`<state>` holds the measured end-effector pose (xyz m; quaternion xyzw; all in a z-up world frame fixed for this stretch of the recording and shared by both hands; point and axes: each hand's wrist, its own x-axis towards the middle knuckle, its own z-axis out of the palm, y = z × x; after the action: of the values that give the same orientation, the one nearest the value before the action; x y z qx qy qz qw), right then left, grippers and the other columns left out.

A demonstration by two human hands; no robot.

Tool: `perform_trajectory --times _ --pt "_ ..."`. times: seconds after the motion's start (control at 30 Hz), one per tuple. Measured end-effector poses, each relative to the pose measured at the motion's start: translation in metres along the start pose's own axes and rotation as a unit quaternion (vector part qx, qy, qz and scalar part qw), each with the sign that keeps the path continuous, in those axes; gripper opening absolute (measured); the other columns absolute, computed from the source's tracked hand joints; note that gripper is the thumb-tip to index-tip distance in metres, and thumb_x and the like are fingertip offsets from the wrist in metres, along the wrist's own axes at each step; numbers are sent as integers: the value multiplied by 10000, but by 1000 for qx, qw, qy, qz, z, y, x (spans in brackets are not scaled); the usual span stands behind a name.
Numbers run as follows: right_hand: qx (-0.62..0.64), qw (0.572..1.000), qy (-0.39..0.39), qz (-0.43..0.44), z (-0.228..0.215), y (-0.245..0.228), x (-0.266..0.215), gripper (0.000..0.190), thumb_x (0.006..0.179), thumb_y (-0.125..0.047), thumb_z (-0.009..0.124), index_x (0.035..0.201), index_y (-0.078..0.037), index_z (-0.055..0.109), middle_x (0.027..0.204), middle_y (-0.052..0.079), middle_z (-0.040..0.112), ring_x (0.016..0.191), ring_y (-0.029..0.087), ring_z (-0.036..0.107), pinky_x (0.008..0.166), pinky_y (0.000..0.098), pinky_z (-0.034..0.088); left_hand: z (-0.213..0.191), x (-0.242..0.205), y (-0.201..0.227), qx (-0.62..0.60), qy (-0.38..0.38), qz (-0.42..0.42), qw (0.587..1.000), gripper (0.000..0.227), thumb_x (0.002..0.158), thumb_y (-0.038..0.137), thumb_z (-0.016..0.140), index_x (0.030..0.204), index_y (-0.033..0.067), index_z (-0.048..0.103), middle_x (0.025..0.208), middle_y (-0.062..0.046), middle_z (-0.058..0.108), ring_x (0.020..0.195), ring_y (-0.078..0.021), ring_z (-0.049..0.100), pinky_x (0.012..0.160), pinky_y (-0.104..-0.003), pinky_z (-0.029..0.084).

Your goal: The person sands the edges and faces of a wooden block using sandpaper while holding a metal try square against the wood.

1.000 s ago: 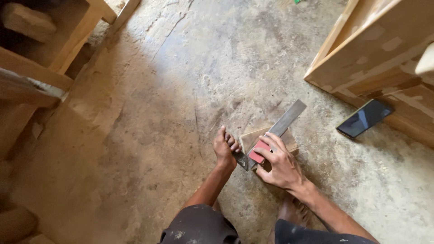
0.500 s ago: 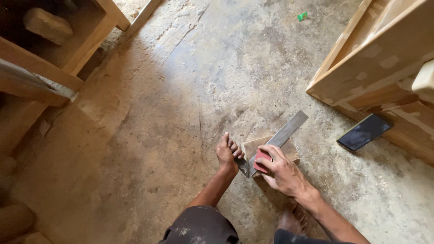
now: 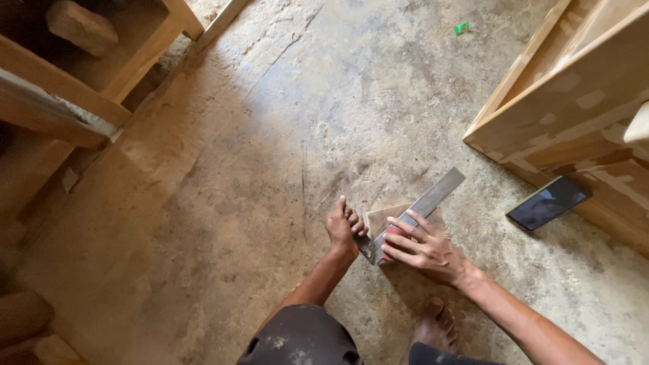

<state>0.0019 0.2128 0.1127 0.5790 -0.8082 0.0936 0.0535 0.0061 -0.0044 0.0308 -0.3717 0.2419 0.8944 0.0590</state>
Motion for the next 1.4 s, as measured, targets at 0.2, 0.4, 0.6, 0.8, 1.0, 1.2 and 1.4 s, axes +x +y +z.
perform_trajectory --times 0.2,0.4,0.6,0.8,1.0,1.2,1.4 --pt "9 998 9 -60 -12 -2 5 397 800 -157 678 1185 -92 744 1279 97 696 1249 274 627 1089 482 463 -4 2 -4 14 4 10 1000 499 998 449 566 656 178 325 509 27 248 388 -131 270 389 -324 286" --pt "-19 991 126 -37 1 41 -20 189 858 -167 764 1033 -98 776 1104 118 770 1112 314 728 997 521 555 -11 13 -12 57 -34 107 992 532 1025 460 551 608 168 398 440 -31 380 313 -185 368 309 -358 338" --pt "-36 988 144 -46 65 -9 -24 144 977 -187 836 1072 -114 756 1203 50 737 1200 213 667 1093 362 597 -11 14 -17 19 -15 31 999 495 1007 455 597 688 179 338 547 33 250 410 -141 282 388 -350 281" --pt "-6 990 139 -26 44 53 -40 149 1016 -230 818 1008 -89 769 1111 82 762 1153 237 712 1035 363 601 -16 13 -17 35 -46 58 997 490 1027 453 585 706 186 329 550 39 242 421 -132 266 391 -350 270" --pt "57 990 123 -34 43 -2 -4 20 953 -151 793 947 -139 778 1058 15 784 1094 162 724 1039 359 606 -18 15 -21 67 -35 110 991 479 1037 436 571 706 177 341 550 35 263 413 -128 274 351 -368 268" --pt "-9 998 61 17 10 44 -39 66 1093 -106 707 1060 -89 761 1147 49 760 1100 153 714 1063 274 584 -18 13 -16 48 -32 81 995 485 1047 427 553 694 179 332 539 38 256 403 -128 270 365 -350 263" --pt "-34 991 124 -27 28 10 7 122 1047 -175 733 930 -141 749 958 26 758 957 150 741 964 283 624 -15 14 -19 65 -22 101 992 488 1037 430 561 694 169 331 540 29 253 399 -136 265 348 -370 266"
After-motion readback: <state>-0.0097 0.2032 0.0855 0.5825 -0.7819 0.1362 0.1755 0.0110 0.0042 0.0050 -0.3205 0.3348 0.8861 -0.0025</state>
